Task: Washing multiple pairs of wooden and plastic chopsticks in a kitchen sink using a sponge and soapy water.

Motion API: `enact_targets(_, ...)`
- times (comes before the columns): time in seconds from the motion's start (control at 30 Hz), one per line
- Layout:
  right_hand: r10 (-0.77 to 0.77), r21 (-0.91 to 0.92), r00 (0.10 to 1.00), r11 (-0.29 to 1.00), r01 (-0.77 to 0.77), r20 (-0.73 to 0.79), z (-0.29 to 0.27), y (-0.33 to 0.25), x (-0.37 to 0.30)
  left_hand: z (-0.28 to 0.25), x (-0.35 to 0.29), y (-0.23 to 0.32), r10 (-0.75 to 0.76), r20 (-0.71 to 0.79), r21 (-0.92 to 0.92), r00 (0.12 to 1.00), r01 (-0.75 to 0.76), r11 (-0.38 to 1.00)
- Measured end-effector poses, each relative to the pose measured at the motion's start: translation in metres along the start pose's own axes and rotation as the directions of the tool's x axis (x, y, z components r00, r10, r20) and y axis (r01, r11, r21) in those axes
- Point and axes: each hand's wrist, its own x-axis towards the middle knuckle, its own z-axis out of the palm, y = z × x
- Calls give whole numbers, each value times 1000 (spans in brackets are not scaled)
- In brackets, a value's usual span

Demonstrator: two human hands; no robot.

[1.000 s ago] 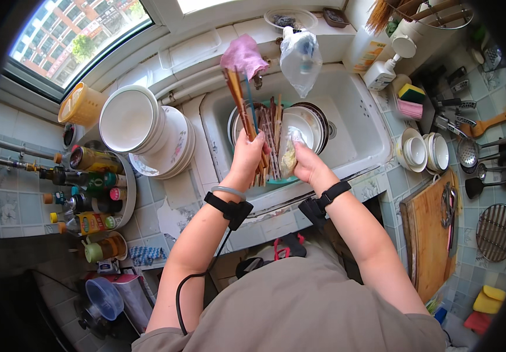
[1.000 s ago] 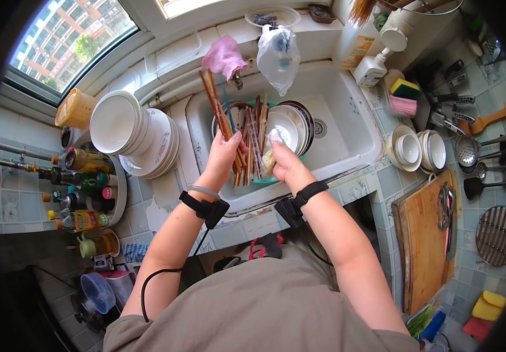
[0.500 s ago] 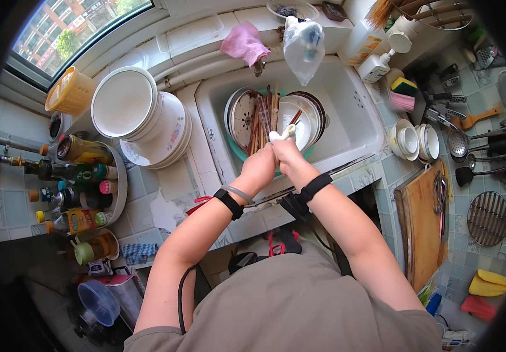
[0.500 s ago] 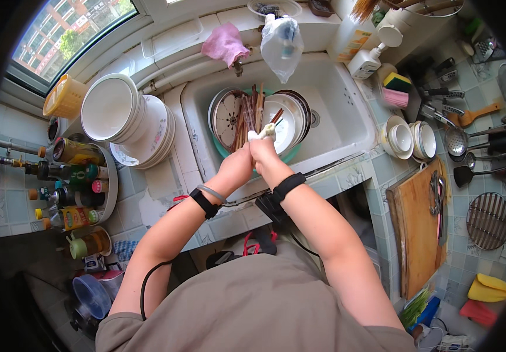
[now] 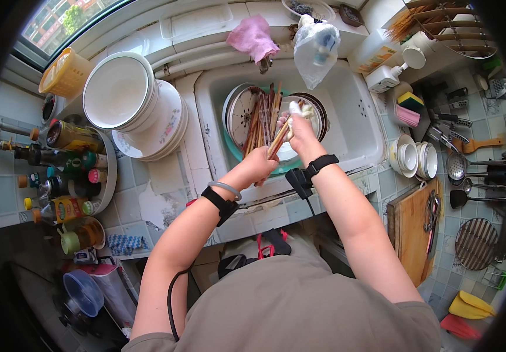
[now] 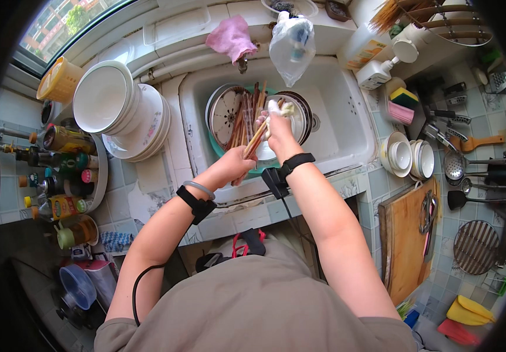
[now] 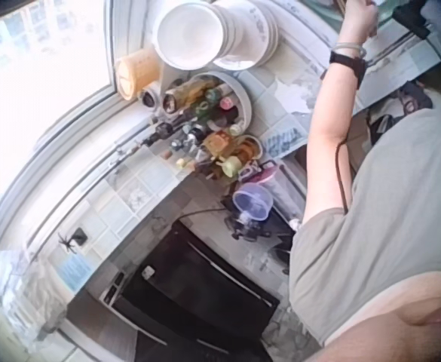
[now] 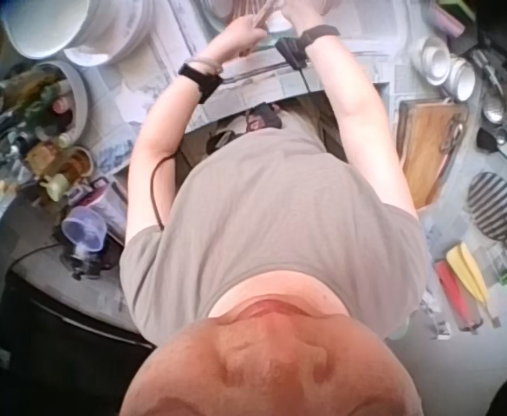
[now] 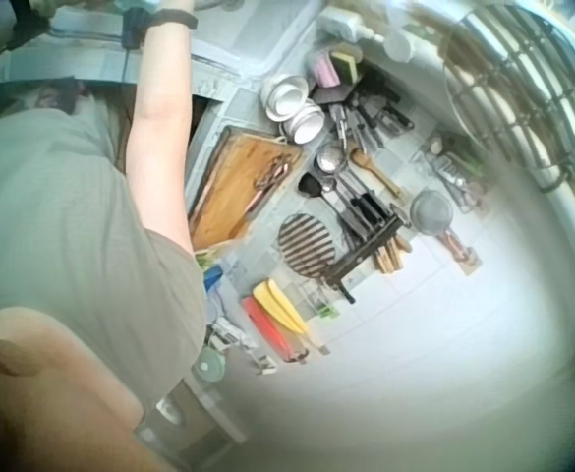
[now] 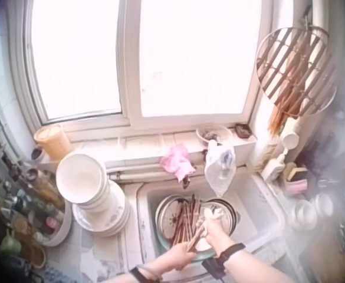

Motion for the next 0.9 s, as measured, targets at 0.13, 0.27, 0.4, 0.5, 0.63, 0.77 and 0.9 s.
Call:
enact_targets(0.13,-478,-493,875,780,384,-74,9,68,7,7,26,-29,451,-345,697,823,-97,711)
enact_targets(0.27,-197,-217,955,965,149,-220,9,31,2,18,-4,-10,360,-369,747,857,42,664)
enact_targets(0.4,79,116,994,991,-71,-72,-29,-16,25,24,-13,-9,472,-261,720,842,-156,676)
enact_targets(0.5,41,194,918,973,-126,395,-34,-27,19,15,-17,-4,65,51,-497,997,-31,867)
enact_targets(0.63,-70,60,996,996,73,-51,-13,-11,8,8,1,-12,-1,242,-509,970,128,851)
enact_targets(0.77,-527,-463,843,777,426,-109,-1,57,-2,22,19,-18,264,-298,485,917,-93,870)
enact_targets(0.9,-575,-488,807,747,452,-133,2,50,-2,26,-6,-6,358,-346,718,867,-1,696)
